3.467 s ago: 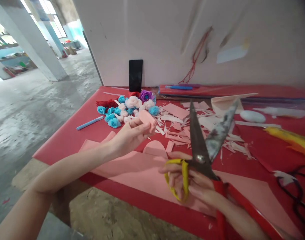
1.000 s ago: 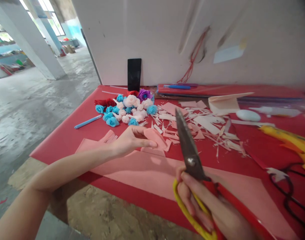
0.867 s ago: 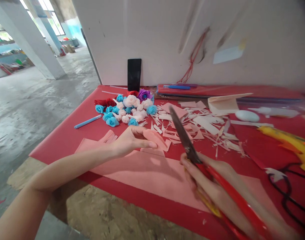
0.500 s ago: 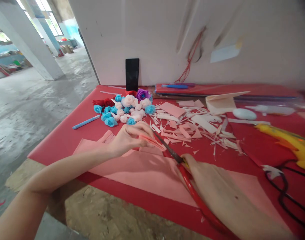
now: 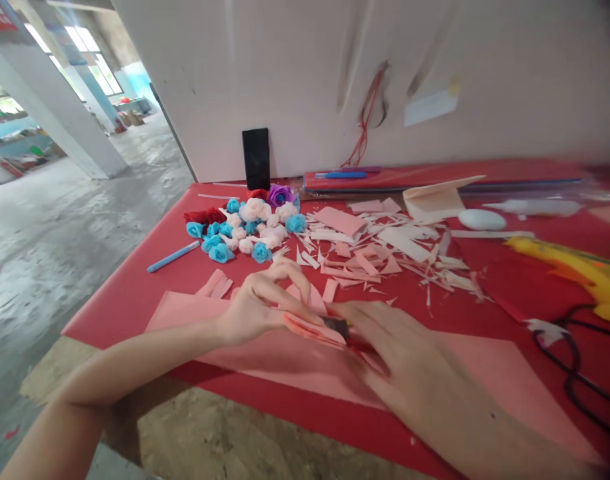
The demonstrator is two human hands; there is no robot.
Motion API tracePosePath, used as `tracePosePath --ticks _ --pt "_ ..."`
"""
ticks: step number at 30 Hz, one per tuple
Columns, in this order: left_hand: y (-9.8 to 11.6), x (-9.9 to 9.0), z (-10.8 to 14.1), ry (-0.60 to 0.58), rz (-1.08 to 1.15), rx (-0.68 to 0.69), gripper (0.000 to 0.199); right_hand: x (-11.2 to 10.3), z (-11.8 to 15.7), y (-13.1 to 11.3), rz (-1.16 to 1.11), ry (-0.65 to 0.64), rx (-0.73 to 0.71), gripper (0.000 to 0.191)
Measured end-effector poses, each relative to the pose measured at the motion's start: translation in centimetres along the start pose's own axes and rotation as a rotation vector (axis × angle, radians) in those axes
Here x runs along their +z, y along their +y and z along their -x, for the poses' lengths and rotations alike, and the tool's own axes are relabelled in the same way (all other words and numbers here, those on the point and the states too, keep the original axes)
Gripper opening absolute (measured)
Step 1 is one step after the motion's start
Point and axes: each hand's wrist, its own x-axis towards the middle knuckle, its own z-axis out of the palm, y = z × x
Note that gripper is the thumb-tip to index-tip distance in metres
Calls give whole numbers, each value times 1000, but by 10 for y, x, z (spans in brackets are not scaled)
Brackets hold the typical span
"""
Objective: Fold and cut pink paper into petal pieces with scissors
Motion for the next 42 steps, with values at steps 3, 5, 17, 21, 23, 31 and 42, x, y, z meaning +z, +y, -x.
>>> tracePosePath --ticks 3,5,17,21,23,31,42 --pt "-6 7 4 -39 147 -68 22 -3 -11 -19 -320 12 1 16" --pt "-8 11 8 -49 220 -125 25 -3 -16 -25 -438 25 3 15" --pt "4 18 6 -41 121 -163 15 -6 -17 -16 -590 -31 69 25" --pt "4 19 5 -37 18 -47 14 -2 -16 -15 -555 -64 85 18" --pt "2 20 7 -26 10 -72 10 2 -16 -16 -614 -84 104 13" --pt "-6 15 4 -42 -388 204 15 21 -7 -14 -654 0 107 21" --pt "3 6 8 -77 -958 569 12 23 -5 -15 -786 36 91 23"
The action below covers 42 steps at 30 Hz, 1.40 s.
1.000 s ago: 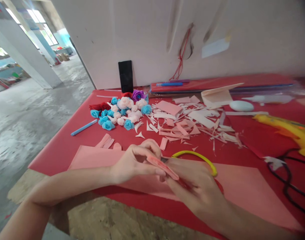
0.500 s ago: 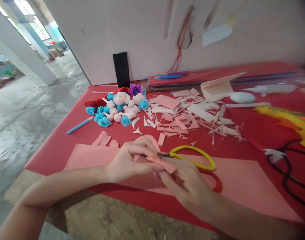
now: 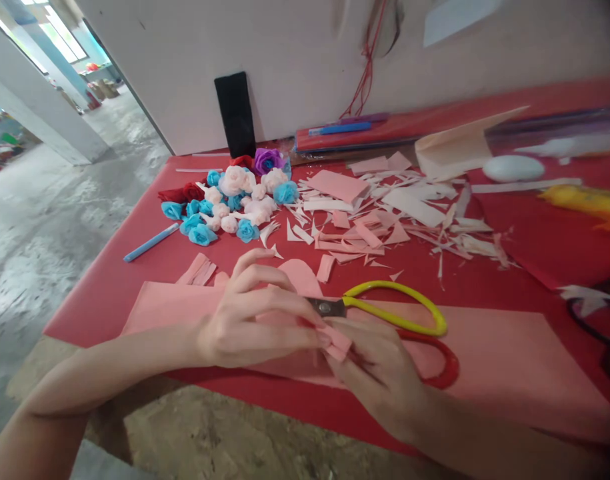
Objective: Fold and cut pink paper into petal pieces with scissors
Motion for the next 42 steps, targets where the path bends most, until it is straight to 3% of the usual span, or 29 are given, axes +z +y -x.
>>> tracePosePath --ticks 14,18,22,29,42 --pt "0 -6 -5 -55 -50 65 11 0 1 1 -120 -94 89 19" --pt "1 -3 -6 18 -49 53 14 0 1 1 -133 -84 93 18" --pt "0 -3 -6 -1 -65 59 15 -1 -1 -1 -156 -110 118 17" --pt "-4 -10 -5 -87 -18 86 6 -2 0 -1 -190 -84 122 17" --pt "-3 -10 -5 -94 15 87 11 -1 0 -1 -130 -46 100 17"
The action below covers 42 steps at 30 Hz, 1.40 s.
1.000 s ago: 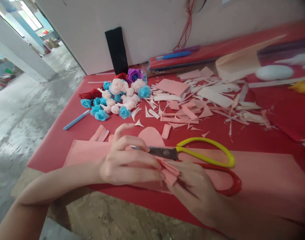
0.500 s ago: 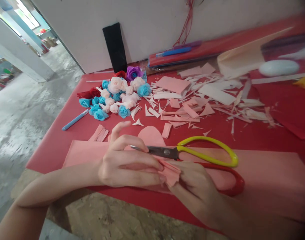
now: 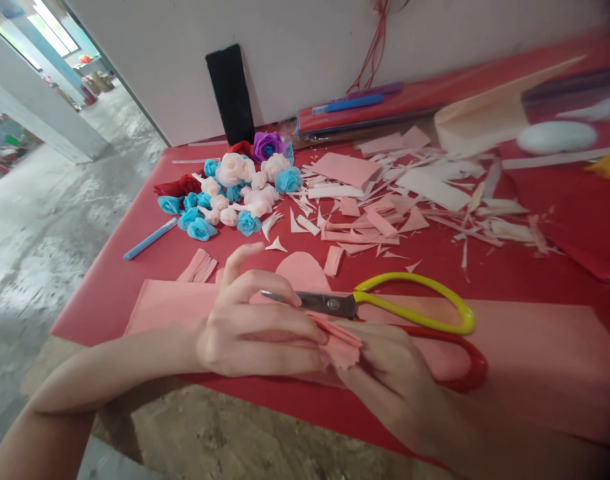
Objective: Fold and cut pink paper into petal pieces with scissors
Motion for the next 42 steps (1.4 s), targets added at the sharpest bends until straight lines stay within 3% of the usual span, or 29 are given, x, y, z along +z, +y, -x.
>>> tracePosePath --ticks 7,17,26,34,42 --pt "4 10 -3 135 -34 -52 11 0 2 2 9 -35 2 19" --pt "5 14 5 118 -39 -76 10 0 -1 -1 7 -34 34 20" --pt "3 9 0 48 -8 -55 9 -3 -6 -6 -36 -45 25 22" --pt "5 12 4 0 72 -104 14 -1 -1 -5 127 37 -20 21" --pt "4 13 6 -79 213 -96 14 -2 1 -2 173 -35 -86 25"
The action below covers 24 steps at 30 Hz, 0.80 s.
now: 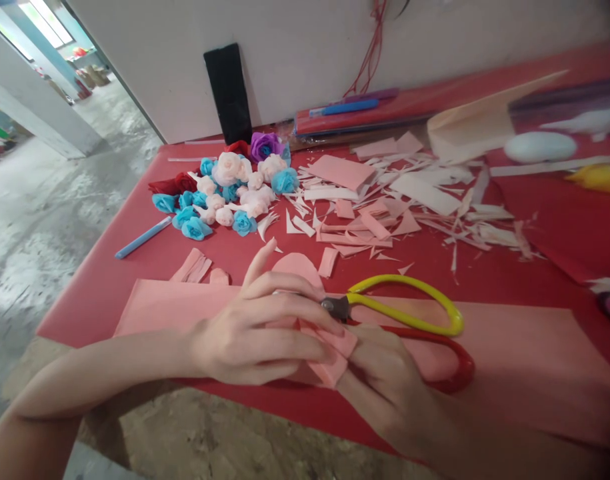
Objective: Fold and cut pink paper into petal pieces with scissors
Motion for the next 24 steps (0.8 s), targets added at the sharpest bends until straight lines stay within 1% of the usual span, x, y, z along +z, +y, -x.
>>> tracePosePath --ticks 2,5,7,8,10,13,15,19,21,24 --pt "1 -1 -1 -20 -4 3 15 0 2 1 83 14 -43 26" --pt "1 0 -1 -46 27 -7 15 2 5 4 280 9 -198 32" --pt "1 1 -1 -51 92 -24 11 3 7 6 360 -9 -282 36" --pt "0 2 -2 -45 137 -39 9 3 7 7 366 -6 -286 37" --pt "-1 4 -2 -12 236 -86 7 4 7 7 328 30 -221 37" --pt "-4 6 -4 51 377 -173 14 4 5 6 240 67 -143 36" --pt "-5 6 -5 53 452 -232 14 4 5 6 203 42 -140 34" --pt "-6 6 -3 15 613 -330 11 3 5 6 126 6 -152 30" --pt "-7 7 -2 18 672 -350 10 2 4 6 92 -14 -142 28" --pt "-8 8 0 35 691 -332 8 2 3 6 50 -37 -110 28"
